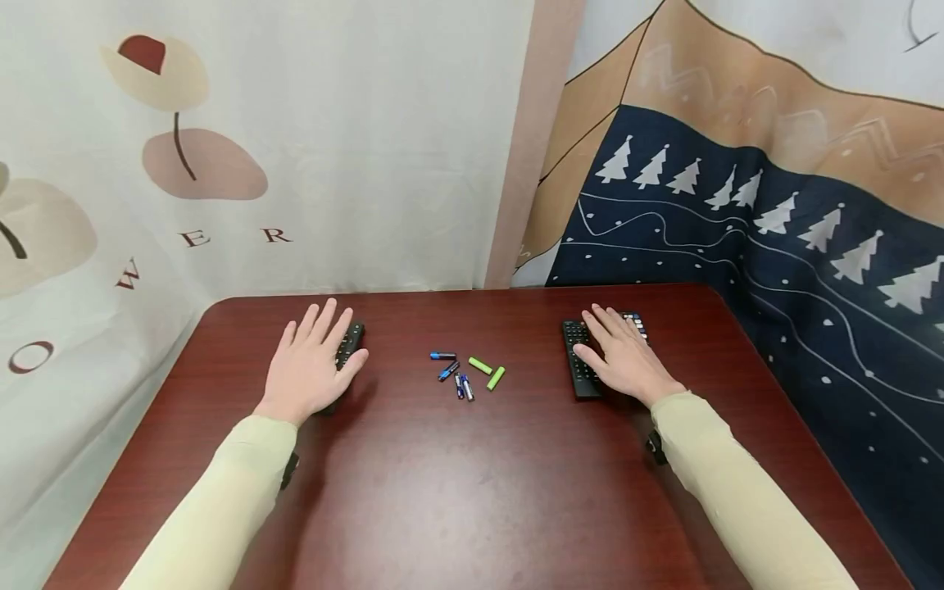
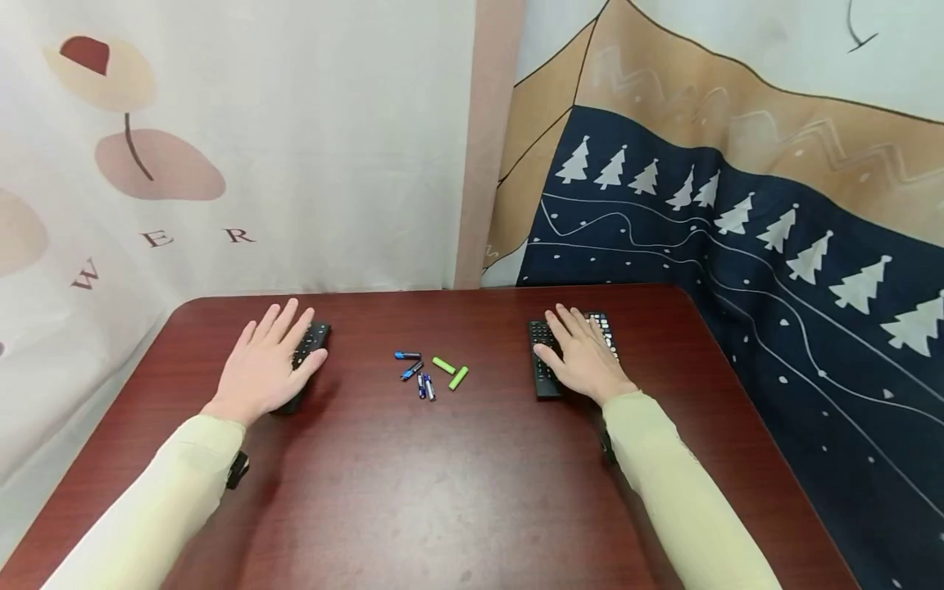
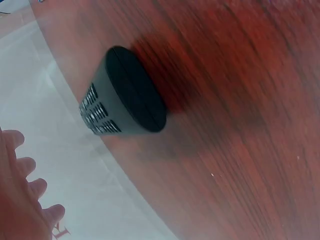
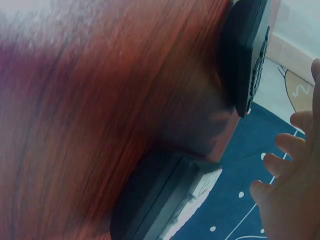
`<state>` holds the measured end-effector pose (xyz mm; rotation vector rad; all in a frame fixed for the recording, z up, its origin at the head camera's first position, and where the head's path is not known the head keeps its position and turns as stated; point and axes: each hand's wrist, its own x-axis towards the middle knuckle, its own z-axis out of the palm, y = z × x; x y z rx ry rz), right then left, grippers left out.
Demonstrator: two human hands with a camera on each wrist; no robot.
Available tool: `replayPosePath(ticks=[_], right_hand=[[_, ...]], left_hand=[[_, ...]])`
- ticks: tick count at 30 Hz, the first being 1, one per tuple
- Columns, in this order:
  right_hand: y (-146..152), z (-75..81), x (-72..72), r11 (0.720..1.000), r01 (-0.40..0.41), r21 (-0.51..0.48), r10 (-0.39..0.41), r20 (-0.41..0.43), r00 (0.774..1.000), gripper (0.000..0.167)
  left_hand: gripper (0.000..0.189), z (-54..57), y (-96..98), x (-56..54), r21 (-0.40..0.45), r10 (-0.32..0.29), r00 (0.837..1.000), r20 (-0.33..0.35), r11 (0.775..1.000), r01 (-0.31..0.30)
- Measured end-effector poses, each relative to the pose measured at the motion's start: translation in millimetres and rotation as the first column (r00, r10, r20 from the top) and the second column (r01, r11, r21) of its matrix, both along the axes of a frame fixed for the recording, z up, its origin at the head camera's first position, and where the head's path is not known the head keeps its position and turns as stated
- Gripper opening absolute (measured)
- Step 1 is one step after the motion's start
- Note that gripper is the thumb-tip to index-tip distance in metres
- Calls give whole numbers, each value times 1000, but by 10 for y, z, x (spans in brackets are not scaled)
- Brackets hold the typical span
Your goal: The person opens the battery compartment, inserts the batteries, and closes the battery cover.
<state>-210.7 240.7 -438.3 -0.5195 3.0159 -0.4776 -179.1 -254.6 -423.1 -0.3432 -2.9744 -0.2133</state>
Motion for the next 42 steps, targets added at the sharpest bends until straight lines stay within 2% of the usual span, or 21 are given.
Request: replayPosePath(ticks=[6, 12, 20, 33, 42], right_hand=[[-34, 15, 15, 1000, -12, -12, 12, -23, 1000, 71], [-87, 7, 16, 1000, 10, -22, -11, -36, 999, 72], [-145, -4, 18, 999, 19, -42, -20, -20, 1000, 72], [-156, -27, 29, 997, 53, -64, -53, -5, 999, 72], [-165, -30, 61, 994, 86, -73, -86, 5, 996, 72]], left_hand=[[75, 6, 139, 16, -5, -35, 999, -27, 999, 35], [74, 13, 273, 41, -13, -73, 996, -48, 997, 73], [74, -11, 463, 45, -20, -119, 990, -72, 993, 117], [77, -34, 797, 103, -3, -184, 982, -32, 983, 184], [75, -51, 978, 107, -1, -246, 967, -62, 969, 246]])
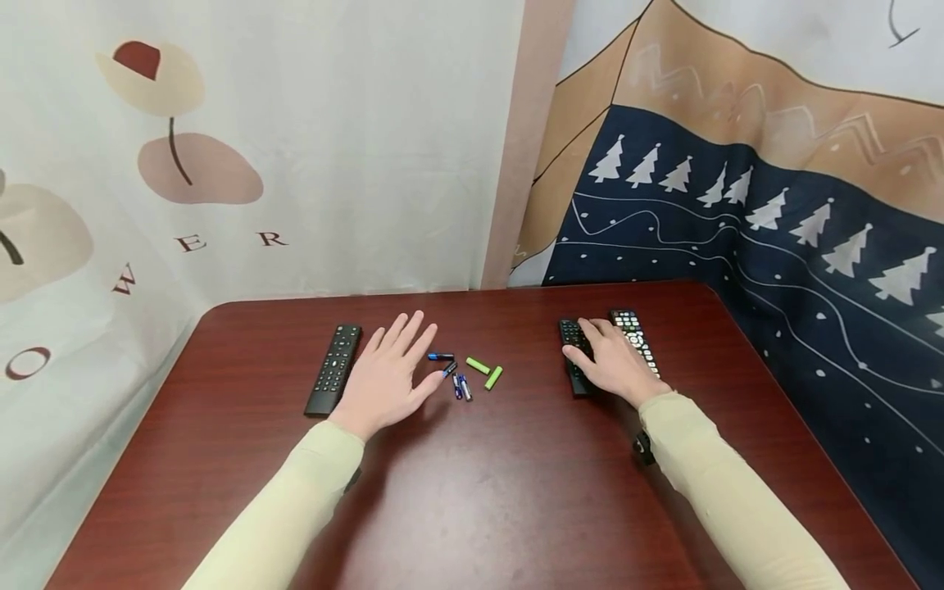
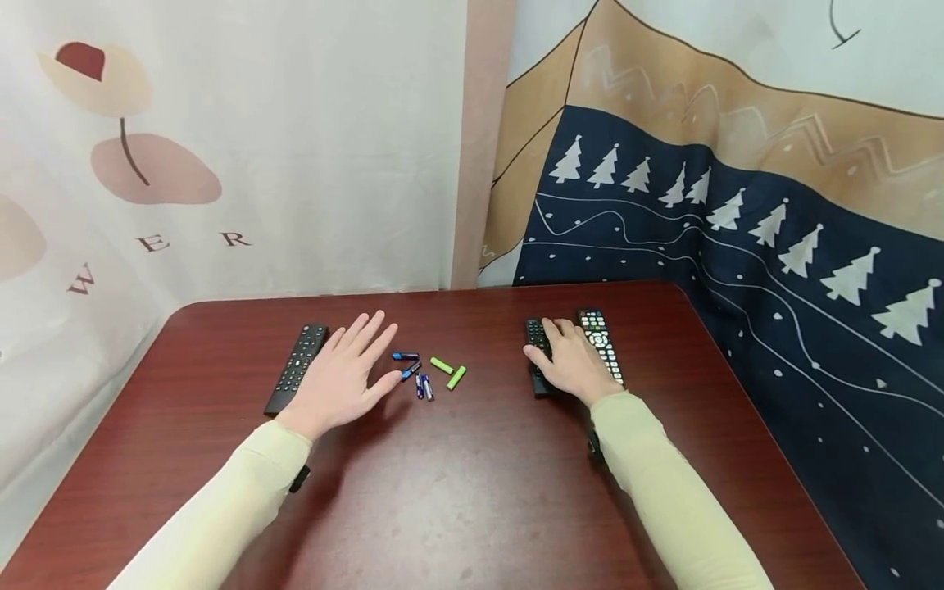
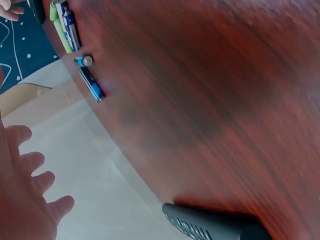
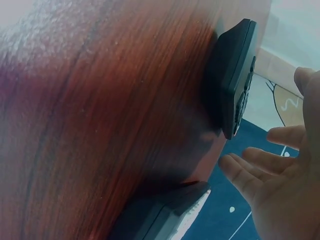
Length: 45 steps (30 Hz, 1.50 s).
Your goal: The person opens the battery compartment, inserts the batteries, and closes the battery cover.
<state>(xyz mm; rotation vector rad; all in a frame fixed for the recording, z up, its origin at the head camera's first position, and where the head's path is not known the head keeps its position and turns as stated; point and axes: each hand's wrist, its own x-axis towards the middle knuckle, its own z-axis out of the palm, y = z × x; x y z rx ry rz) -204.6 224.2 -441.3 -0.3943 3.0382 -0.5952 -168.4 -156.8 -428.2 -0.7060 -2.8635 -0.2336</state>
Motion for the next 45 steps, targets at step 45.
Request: replayPosePath(ticks=[45], right_hand=[[-202, -10, 0, 987, 63, 146, -70, 40, 997, 73]], left_hand=[[68, -169, 586, 57, -38, -84, 996, 20, 996, 85]])
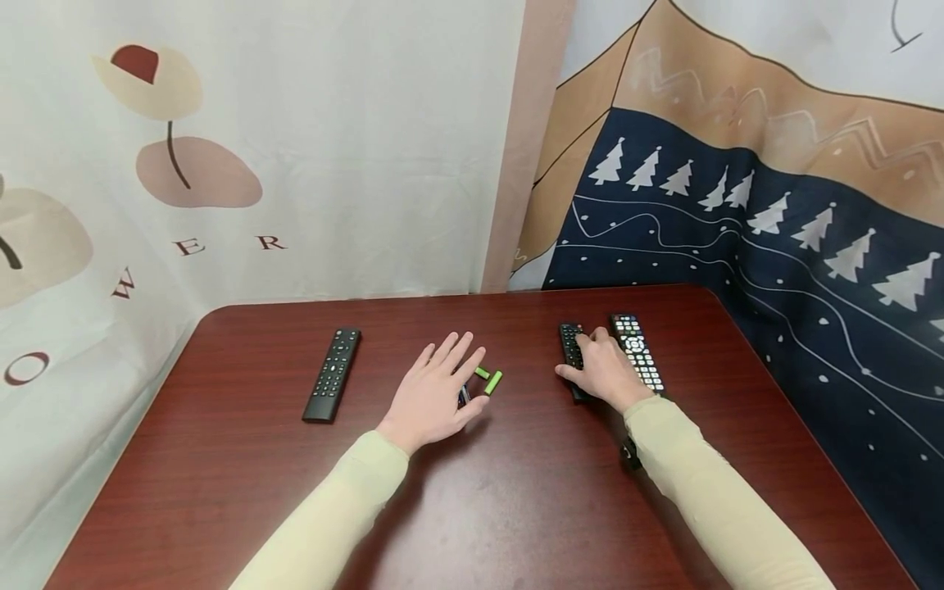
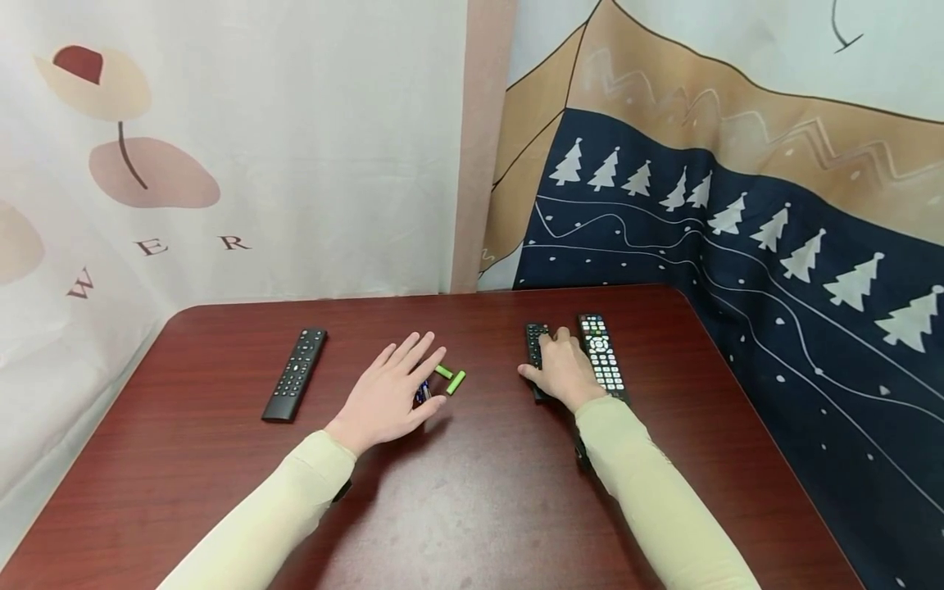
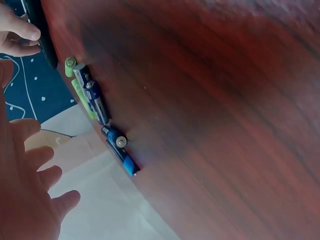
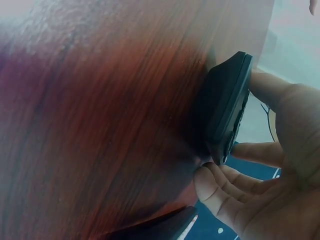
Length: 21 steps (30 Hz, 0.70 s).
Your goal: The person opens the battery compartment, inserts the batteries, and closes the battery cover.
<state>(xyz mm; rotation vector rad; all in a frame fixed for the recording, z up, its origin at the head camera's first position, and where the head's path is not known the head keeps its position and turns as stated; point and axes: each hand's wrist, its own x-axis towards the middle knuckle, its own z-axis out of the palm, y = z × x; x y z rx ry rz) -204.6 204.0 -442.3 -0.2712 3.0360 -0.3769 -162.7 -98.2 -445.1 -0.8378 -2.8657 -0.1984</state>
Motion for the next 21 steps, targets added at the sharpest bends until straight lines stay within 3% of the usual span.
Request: replayPosePath(ticks=[8, 21], right_hand=[[-49, 5, -9, 1000, 28, -1, -28, 25, 999, 77], [-29, 34, -43, 998, 45, -39, -44, 19, 999, 70]], left_hand=[[68, -3, 73, 29, 25, -19, 1000, -14, 1000, 19], [69, -5, 129, 20, 12, -26, 1000, 4, 1000, 26]])
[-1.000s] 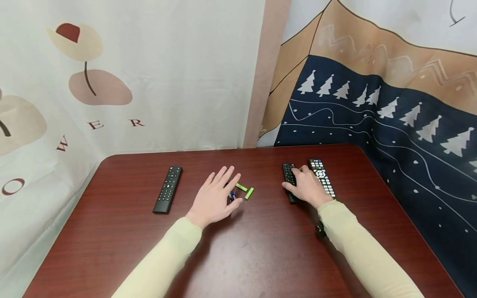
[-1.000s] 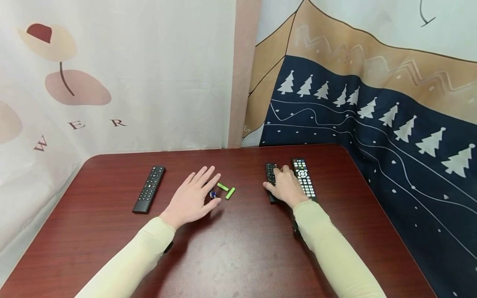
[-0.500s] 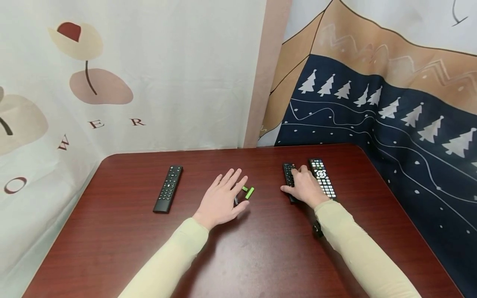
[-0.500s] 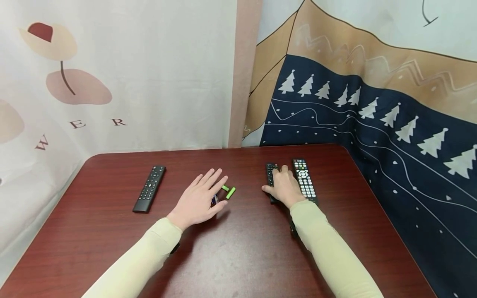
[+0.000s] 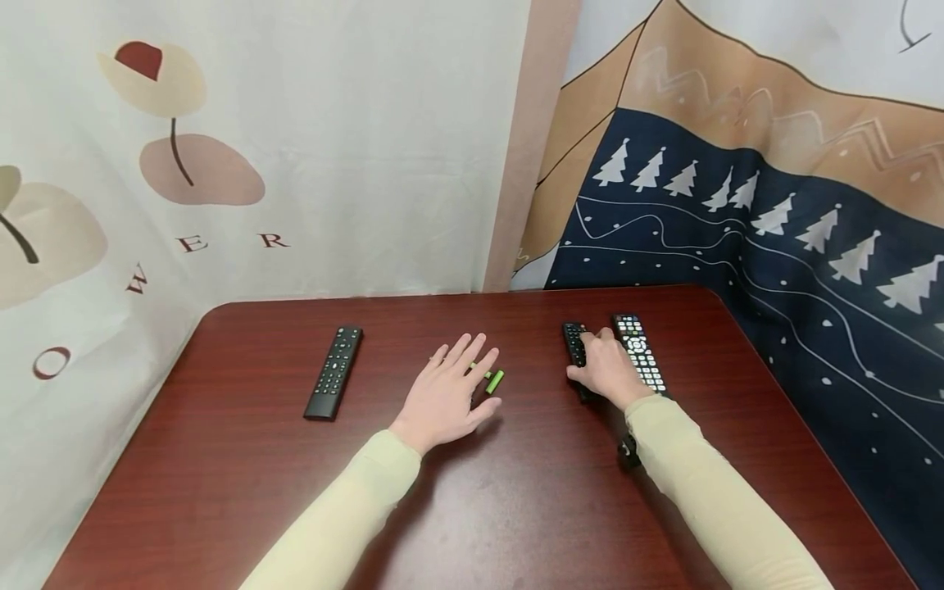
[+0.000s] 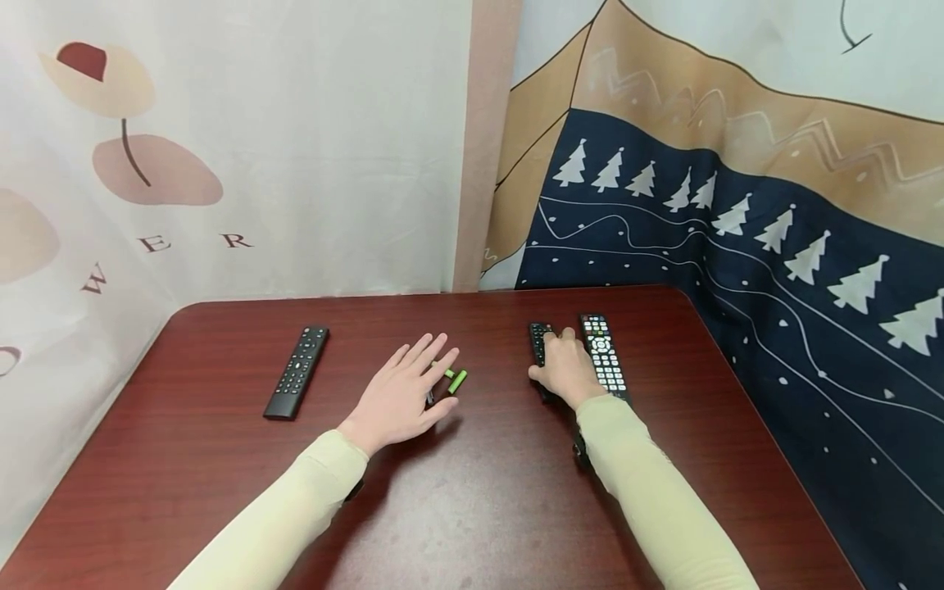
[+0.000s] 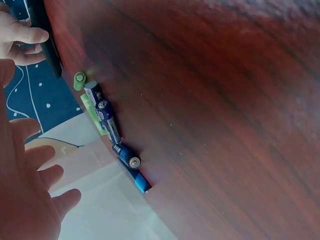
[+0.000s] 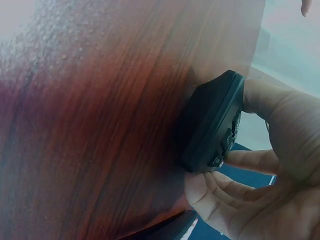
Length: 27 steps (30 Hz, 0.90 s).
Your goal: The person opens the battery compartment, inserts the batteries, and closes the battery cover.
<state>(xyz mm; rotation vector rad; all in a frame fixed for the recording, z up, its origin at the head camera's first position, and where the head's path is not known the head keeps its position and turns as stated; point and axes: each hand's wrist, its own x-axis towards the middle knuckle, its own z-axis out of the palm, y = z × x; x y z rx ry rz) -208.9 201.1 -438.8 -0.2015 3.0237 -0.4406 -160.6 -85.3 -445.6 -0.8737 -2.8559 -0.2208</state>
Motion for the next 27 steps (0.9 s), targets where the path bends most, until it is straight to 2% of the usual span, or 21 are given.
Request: replayPosePath(ticks=[10, 16, 27], right_hand=[[81, 29, -14, 987, 70, -148, -55, 102, 993, 66], [128, 24, -13, 961, 58, -272, -35, 91, 995, 61], [153, 29, 9, 903, 67, -424, -21, 111, 994, 59]], left_hand=[[70, 12, 18, -11, -7, 19, 1000, 12, 1000, -19], [71, 52, 50, -22, -4, 18, 1000, 19, 1000, -18], [70, 84, 62, -10, 2, 14, 1000, 27, 1000, -14]])
